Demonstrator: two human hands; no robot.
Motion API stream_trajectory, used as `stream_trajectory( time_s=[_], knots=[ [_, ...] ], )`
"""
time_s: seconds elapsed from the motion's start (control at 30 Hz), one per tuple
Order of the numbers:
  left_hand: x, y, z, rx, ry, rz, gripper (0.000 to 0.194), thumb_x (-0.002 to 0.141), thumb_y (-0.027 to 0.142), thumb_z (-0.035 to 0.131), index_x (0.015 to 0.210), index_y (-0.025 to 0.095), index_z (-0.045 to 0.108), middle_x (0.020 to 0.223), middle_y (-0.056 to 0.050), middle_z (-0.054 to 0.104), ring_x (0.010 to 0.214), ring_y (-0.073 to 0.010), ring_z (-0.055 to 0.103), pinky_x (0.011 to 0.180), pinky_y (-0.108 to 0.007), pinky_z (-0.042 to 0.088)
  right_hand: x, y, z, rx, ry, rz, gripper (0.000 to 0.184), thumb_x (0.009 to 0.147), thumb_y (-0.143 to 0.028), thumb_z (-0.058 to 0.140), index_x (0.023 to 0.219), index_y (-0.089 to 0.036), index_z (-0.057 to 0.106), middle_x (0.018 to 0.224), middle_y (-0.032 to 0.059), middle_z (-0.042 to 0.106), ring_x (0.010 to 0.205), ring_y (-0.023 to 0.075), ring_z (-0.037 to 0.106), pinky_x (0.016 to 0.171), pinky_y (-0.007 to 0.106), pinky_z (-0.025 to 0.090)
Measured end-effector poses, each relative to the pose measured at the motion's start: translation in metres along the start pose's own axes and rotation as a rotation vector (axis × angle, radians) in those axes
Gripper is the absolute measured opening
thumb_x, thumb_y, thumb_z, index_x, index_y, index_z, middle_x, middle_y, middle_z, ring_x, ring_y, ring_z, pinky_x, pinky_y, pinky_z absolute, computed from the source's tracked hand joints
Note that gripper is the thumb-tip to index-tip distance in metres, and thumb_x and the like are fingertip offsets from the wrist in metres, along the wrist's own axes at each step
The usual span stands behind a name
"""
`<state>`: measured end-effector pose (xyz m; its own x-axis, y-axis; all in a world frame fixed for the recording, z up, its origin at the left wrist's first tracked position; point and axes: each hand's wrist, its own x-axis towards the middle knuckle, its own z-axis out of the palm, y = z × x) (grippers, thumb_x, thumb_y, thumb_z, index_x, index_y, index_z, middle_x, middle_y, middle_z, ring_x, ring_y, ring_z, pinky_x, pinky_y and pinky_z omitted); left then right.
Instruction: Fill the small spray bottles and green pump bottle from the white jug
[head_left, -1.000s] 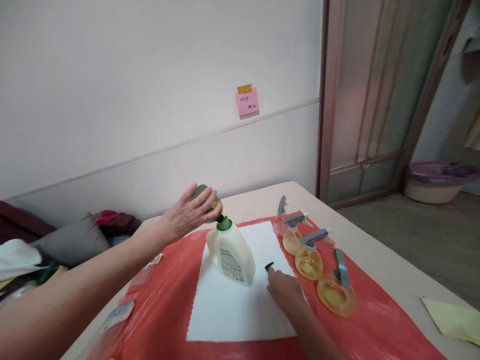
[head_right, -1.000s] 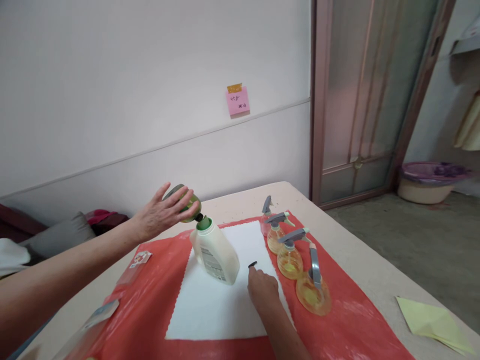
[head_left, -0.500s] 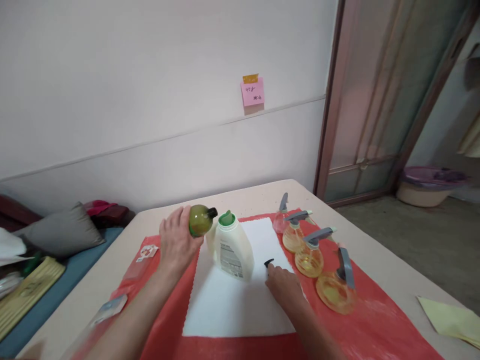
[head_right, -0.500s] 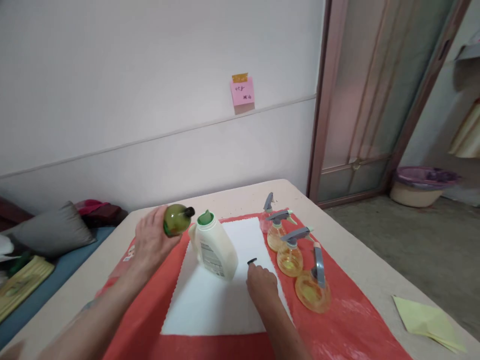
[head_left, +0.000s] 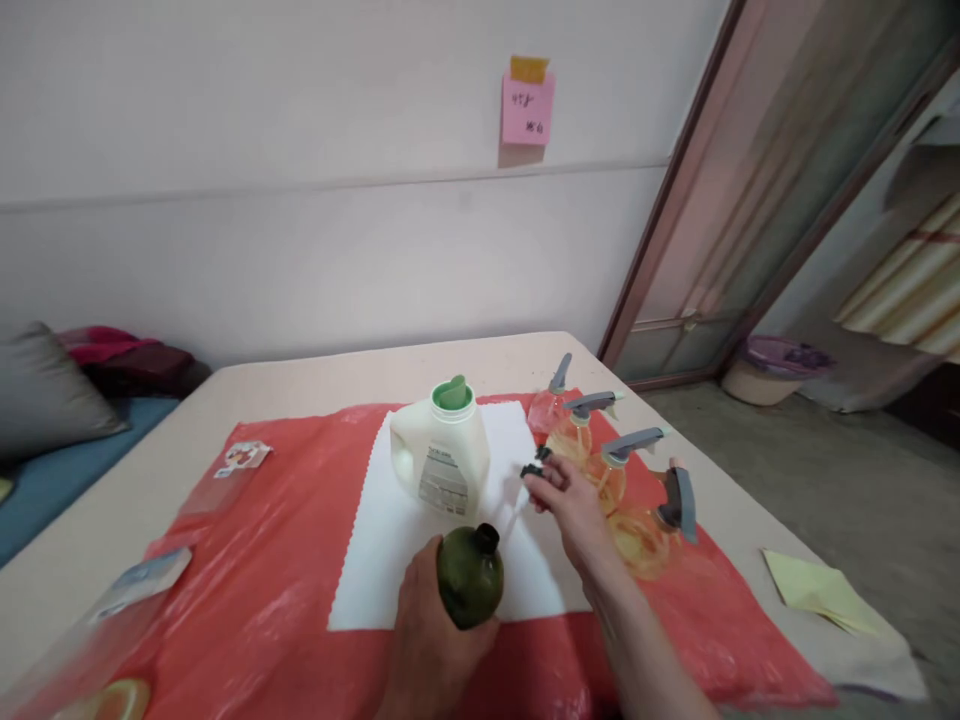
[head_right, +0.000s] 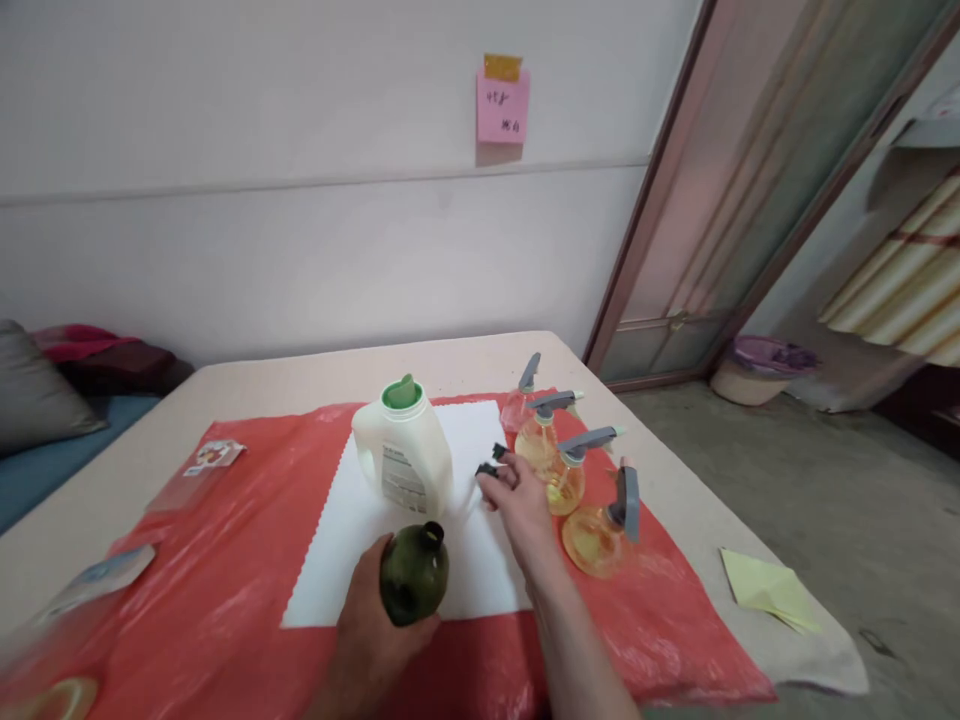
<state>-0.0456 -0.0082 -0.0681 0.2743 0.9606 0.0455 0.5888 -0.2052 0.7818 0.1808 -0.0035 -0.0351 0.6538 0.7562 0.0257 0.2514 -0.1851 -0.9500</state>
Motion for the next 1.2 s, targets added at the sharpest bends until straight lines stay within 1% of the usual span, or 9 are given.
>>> stream_trajectory(
  time_s=[0.07, 0.17, 0.27, 0.47, 0.63, 0.8, 0.9, 1.07, 1.2],
  knots=[
    [0.002, 0.001, 0.001, 0.04, -0.043, -0.027, 0.085, 0.059, 0.029, 0.073, 0.137, 0.021, 0.039, 0.134, -0.019, 0.06, 0.128, -0.04, 0.056, 0.11, -0.057, 0.045, -0.004, -0.006, -0.007, 0.244, 0.046, -0.011, 0.044, 0.076, -0.05, 0.065, 0.105, -0.018, 0.058, 0.082, 0.0007, 0.06, 0.064, 0.0143, 0.056, 0.062, 0.029, 0.048],
    [0.006, 0.003, -0.004, 0.104, -0.047, -0.039, 0.082, 0.061, 0.025, 0.07, 0.137, 0.019, 0.04, 0.131, -0.018, 0.061, 0.126, -0.0386, 0.057, 0.11, -0.055, 0.044, -0.012, -0.014, -0.012, 0.52, 0.126, -0.024, 0.048, 0.071, -0.055, 0.071, 0.101, -0.019, 0.061, 0.086, 0.0003, 0.06, 0.064, 0.0109, 0.053, 0.063, 0.027, 0.049],
    [0.008, 0.005, -0.008, 0.123, -0.04, -0.068, 0.082, 0.06, 0.022, 0.07, 0.137, 0.014, 0.041, 0.131, -0.019, 0.061, 0.126, -0.037, 0.057, 0.11, -0.053, 0.044, -0.02, -0.02, -0.01, 0.67, 0.152, -0.032, 0.043, 0.067, -0.05, 0.08, 0.094, -0.02, 0.065, 0.088, 0.0001, 0.063, 0.064, 0.0092, 0.053, 0.063, 0.025, 0.048],
    [0.01, 0.009, -0.012, 0.135, -0.019, -0.122, 0.085, 0.061, 0.022, 0.072, 0.139, 0.015, 0.04, 0.136, -0.017, 0.059, 0.131, -0.0348, 0.054, 0.11, -0.048, 0.045, -0.029, -0.028, -0.006, 0.828, 0.084, -0.051, 0.037, 0.064, -0.035, 0.09, 0.094, -0.021, 0.074, 0.081, -0.0003, 0.065, 0.063, 0.0105, 0.057, 0.063, 0.025, 0.049],
    [0.01, 0.001, -0.01, 0.198, 0.114, 0.09, 0.078, 0.065, 0.021, 0.07, 0.138, 0.018, 0.041, 0.128, -0.015, 0.063, 0.121, -0.0337, 0.06, 0.103, -0.05, 0.05, -0.032, -0.023, -0.006, 0.767, 0.065, -0.107, 0.035, 0.066, -0.035, 0.09, 0.096, -0.024, 0.076, 0.085, 0.0, 0.067, 0.067, 0.0114, 0.058, 0.066, 0.026, 0.049],
    [0.006, -0.004, -0.008, 0.217, 0.222, 0.296, 0.078, 0.065, 0.02, 0.071, 0.137, 0.018, 0.042, 0.127, -0.015, 0.062, 0.119, -0.0353, 0.061, 0.101, -0.055, 0.051, -0.043, -0.02, 0.009, 0.579, -0.317, -0.075, 0.037, 0.065, -0.033, 0.091, 0.099, -0.026, 0.078, 0.095, 0.003, 0.074, 0.088, 0.0191, 0.065, 0.083, 0.032, 0.051],
    [0.004, -0.001, -0.011, 0.203, 0.238, 0.331, 0.077, 0.066, 0.019, 0.071, 0.138, 0.018, 0.041, 0.126, -0.015, 0.062, 0.117, -0.0351, 0.061, 0.098, -0.056, 0.053, -0.05, -0.024, 0.019, 0.547, -0.442, -0.061, 0.034, 0.064, -0.032, 0.09, 0.096, -0.026, 0.078, 0.096, 0.0026, 0.075, 0.092, 0.0207, 0.065, 0.088, 0.034, 0.05],
    [0.003, 0.001, -0.014, 0.189, 0.267, 0.373, 0.08, 0.064, 0.015, 0.071, 0.138, 0.018, 0.041, 0.122, -0.014, 0.063, 0.111, -0.034, 0.062, 0.094, -0.054, 0.056, -0.053, -0.026, 0.024, 0.532, -0.466, 0.0, 0.037, 0.063, -0.033, 0.09, 0.096, -0.024, 0.077, 0.094, 0.0028, 0.075, 0.089, 0.0202, 0.065, 0.085, 0.033, 0.05],
    [0.005, -0.002, -0.009, 0.24, 0.348, 0.44, 0.078, 0.069, 0.014, 0.069, 0.14, 0.016, 0.039, 0.123, -0.017, 0.062, 0.112, -0.0346, 0.061, 0.095, -0.056, 0.054, -0.057, -0.025, 0.035, 0.491, -0.342, 0.012, 0.039, 0.057, -0.038, 0.093, 0.085, -0.021, 0.072, 0.08, 0.0015, 0.071, 0.079, 0.0198, 0.062, 0.076, 0.032, 0.05]
  ],
)
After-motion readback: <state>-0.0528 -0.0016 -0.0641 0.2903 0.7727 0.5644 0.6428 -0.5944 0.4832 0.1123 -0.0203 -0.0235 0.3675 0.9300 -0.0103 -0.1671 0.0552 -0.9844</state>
